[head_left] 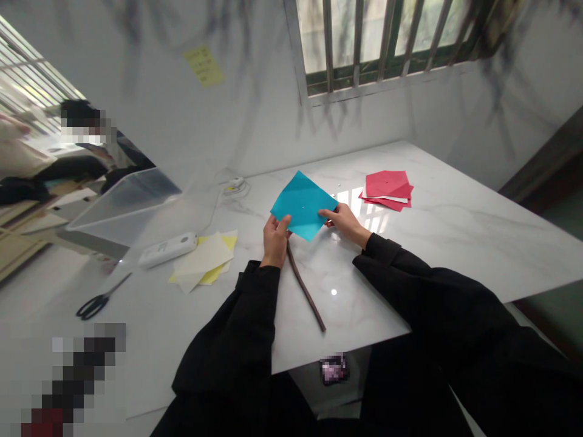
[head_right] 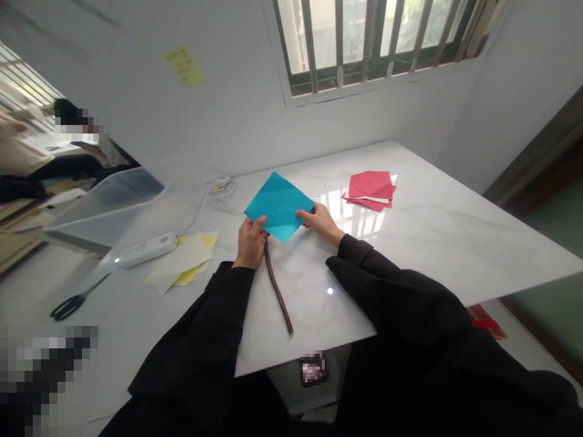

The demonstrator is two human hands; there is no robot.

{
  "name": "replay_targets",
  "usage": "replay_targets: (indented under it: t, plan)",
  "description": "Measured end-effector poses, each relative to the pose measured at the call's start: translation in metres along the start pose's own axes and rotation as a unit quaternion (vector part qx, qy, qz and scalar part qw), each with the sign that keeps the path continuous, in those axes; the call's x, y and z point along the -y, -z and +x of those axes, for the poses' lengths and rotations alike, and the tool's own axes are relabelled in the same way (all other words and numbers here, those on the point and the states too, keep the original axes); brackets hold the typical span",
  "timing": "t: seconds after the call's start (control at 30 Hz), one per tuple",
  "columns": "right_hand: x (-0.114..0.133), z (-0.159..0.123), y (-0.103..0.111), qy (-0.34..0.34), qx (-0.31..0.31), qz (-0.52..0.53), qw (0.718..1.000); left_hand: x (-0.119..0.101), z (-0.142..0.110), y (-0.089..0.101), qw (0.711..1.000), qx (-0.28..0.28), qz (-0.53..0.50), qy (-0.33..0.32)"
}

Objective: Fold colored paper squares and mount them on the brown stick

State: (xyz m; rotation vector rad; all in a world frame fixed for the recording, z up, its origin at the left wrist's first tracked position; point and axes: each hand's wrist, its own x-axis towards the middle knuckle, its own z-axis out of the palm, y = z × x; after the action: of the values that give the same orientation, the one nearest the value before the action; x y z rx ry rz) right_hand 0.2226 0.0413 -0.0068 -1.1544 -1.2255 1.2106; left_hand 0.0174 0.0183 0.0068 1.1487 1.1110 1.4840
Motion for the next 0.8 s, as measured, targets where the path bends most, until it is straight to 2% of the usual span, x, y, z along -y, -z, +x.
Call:
replay_targets:
  t: [0.13, 0.3, 0.43, 0.53, 0.67, 0.8]
  plan:
    - [0.001, -0.002, 0.001, -0.011, -0.001, 0.061, 0.998, -0.010, 0.001, 0.006, 0.990, 0.036, -0.116, 0.074]
    - [0.000, -0.005, 0.001, -0.005, 0.020, 0.128, 0.992, -0.014, 0.004, 0.007, 0.969, 0.064, -0.206, 0.117]
    - [0.002, -0.006, -0.001, -0.007, -0.038, 0.135, 0.990, -0.013, 0.001, 0.001, 0.953, 0.114, -0.230, 0.161]
    - [0.002, -0.004, -0.001, -0.018, -0.072, 0.164, 0.984, -0.013, -0.003, -0.001, 0.954, 0.119, -0.227, 0.158]
    - [0.001, -0.002, -0.001, -0.037, -0.091, 0.202, 0.975, -0.016, -0.010, -0.004, 0.967, 0.129, -0.188, 0.117]
    - [0.000, -0.004, -0.002, -0.022, -0.071, 0.165, 0.984, -0.015, -0.011, -0.003, 0.975, 0.160, -0.138, 0.074]
